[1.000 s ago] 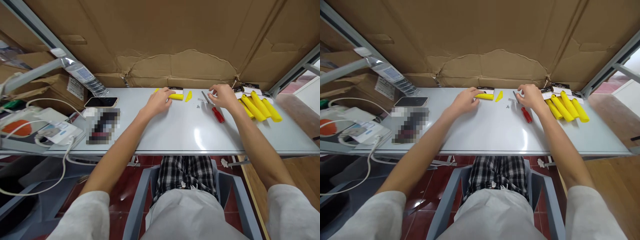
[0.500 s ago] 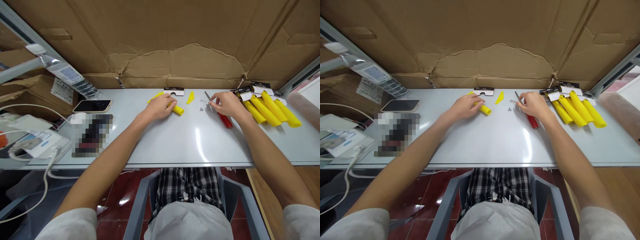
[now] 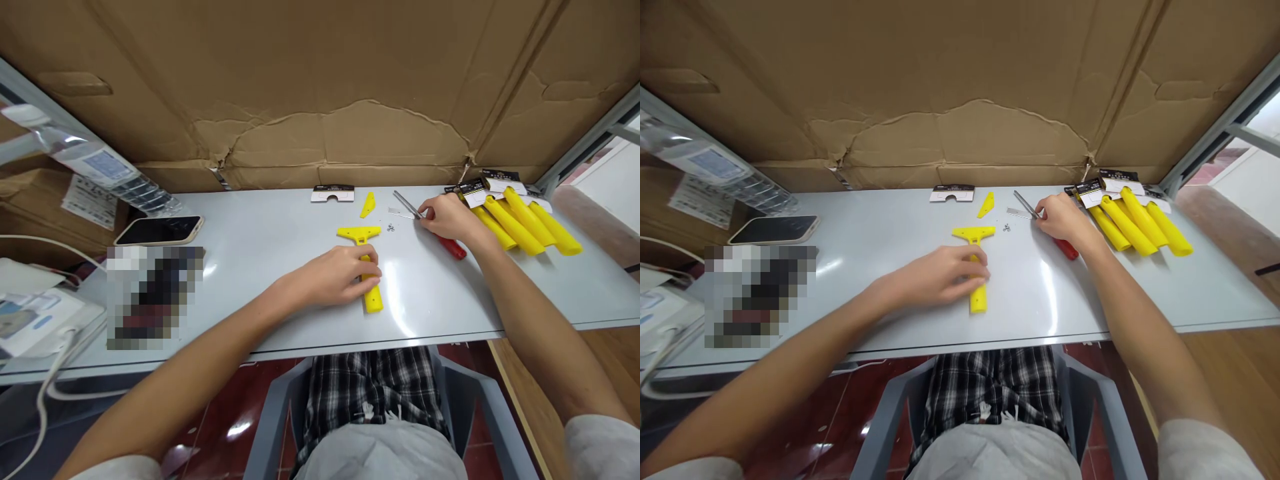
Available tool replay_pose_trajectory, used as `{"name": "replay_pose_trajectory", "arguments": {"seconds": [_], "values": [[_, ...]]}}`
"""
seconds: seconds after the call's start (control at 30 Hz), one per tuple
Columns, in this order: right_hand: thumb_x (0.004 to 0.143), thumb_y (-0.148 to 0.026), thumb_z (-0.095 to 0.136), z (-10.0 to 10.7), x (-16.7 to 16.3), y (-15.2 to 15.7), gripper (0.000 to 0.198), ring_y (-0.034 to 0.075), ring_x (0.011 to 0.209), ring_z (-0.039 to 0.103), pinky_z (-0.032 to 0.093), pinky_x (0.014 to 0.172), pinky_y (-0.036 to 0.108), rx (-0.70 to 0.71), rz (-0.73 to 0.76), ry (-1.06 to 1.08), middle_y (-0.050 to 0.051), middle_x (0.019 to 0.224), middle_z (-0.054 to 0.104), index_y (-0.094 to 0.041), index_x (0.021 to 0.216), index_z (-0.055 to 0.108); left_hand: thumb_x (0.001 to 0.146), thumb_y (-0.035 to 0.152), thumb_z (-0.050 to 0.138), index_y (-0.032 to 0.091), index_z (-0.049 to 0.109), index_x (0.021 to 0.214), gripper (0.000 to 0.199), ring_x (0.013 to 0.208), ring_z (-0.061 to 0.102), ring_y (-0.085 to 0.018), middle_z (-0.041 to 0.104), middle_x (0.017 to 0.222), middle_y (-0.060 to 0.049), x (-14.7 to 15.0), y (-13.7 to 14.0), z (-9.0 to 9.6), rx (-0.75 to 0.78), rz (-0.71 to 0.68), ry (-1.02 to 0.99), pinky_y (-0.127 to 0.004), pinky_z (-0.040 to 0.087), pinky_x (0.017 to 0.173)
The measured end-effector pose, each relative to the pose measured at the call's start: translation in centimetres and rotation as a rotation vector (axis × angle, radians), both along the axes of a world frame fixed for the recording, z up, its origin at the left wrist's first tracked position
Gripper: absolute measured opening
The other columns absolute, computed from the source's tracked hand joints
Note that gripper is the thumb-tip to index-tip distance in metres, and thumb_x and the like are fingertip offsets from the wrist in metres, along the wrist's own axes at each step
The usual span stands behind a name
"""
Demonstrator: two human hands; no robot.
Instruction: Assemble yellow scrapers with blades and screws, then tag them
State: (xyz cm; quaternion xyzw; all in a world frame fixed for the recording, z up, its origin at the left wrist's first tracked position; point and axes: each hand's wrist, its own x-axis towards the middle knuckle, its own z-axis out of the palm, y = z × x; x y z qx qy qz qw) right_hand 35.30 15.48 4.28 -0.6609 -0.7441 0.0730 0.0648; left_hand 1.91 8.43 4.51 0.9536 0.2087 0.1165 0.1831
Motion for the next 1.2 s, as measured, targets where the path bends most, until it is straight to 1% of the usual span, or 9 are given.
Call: {"name": "replay_pose_trajectory", "arguments": {"seconds": [0.1,0.27,0.5,0.63,0.7,0.77,0.9,1.07,1.2], "values": [[0.096,-0.023,0.061,-0.2,0.4,0.0,0.042,0.023,0.107,0.069,0.053,0.104,0.037,0.067,-0.048,-0.003,0.01,0.11,0.079,-0.016,0.132,0.081,0.114,0.032,0.053,0.02,0.085,0.109,0.034,0.102,0.077,-0.023,0.078,0.127,-0.012,0.4,-0.5,-0.4,0.006,-0.048,-0.034,-0.04,0.059,0.095],[0.095,-0.023,0.062,-0.2,-0.3,-0.1,0.034,0.025,0.114,0.067,0.052,0.101,0.033,0.046,-0.057,-0.067,0.014,0.123,0.076,-0.013,0.123,0.08,0.114,0.032,0.054,0.021,0.084,0.109,0.033,0.101,0.077,-0.023,0.079,0.126,-0.012,0.6,-0.7,-0.7,0.026,-0.054,-0.035,-0.038,0.06,0.092],[0.098,-0.017,0.056,-0.3,-2.7,-0.9,0.031,0.016,0.094,0.065,0.045,0.088,0.027,-0.048,0.05,0.068,0.007,0.105,0.078,-0.017,0.122,0.076,0.116,0.034,0.052,0.019,0.084,0.108,0.036,0.098,0.077,-0.023,0.079,0.125,-0.013,1.0,-1.6,-1.1,0.03,-0.095,-0.047,-0.04,0.062,0.091],[0.097,-0.018,0.056,-0.6,-2.6,-0.8,0.031,0.018,0.096,0.067,0.048,0.09,0.028,-0.02,0.07,0.089,0.008,0.108,0.079,-0.016,0.12,0.077,0.118,0.041,0.051,0.021,0.084,0.119,0.038,0.097,0.078,-0.022,0.076,0.137,-0.014,1.0,-2.2,-0.9,0.036,-0.088,-0.055,-0.04,0.063,0.092],[0.096,-0.019,0.055,-0.7,-1.9,-0.6,0.035,0.021,0.102,0.069,0.052,0.094,0.031,0.027,0.022,0.052,0.012,0.114,0.079,-0.015,0.123,0.077,0.118,0.043,0.051,0.023,0.083,0.125,0.039,0.096,0.078,-0.021,0.076,0.139,-0.014,0.8,-2.0,-0.6,0.034,-0.048,-0.088,-0.04,0.063,0.091],[0.097,-0.022,0.053,-1.0,-0.9,-0.2,0.039,0.025,0.109,0.069,0.054,0.101,0.036,0.089,-0.034,0.002,0.016,0.119,0.077,-0.013,0.126,0.078,0.117,0.042,0.05,0.022,0.083,0.126,0.039,0.093,0.078,-0.021,0.078,0.132,-0.014,0.5,-1.2,-0.4,0.035,0.022,-0.131,-0.04,0.062,0.088],[0.099,-0.025,0.051,-1.4,0.5,0.3,0.047,0.03,0.116,0.068,0.056,0.107,0.042,0.125,-0.112,-0.076,0.019,0.122,0.076,-0.012,0.137,0.076,0.111,0.033,0.053,0.02,0.084,0.122,0.035,0.087,0.075,-0.021,0.083,0.119,-0.012,-0.7,1.6,-0.5,0.104,0.208,-0.164,-0.039,0.06,0.083],[0.102,-0.033,0.053,-0.9,0.3,-0.1,0.05,0.033,0.125,0.066,0.055,0.11,0.047,0.139,-0.123,-0.057,0.018,0.136,0.071,-0.016,0.145,0.073,0.108,0.036,0.054,0.019,0.084,0.123,0.038,0.091,0.077,-0.024,0.083,0.12,-0.012,-2.3,4.6,-1.1,0.158,0.393,-0.118,-0.04,0.058,0.084],[0.104,-0.038,0.052,0.1,-0.8,-0.8,0.047,0.03,0.122,0.066,0.053,0.111,0.043,0.22,-0.05,0.007,0.017,0.136,0.071,-0.015,0.137,0.078,0.107,0.041,0.057,0.019,0.082,0.13,0.041,0.098,0.077,-0.026,0.081,0.124,-0.013,-2.9,5.6,-1.5,0.109,0.408,-0.06,-0.042,0.058,0.09]]}}
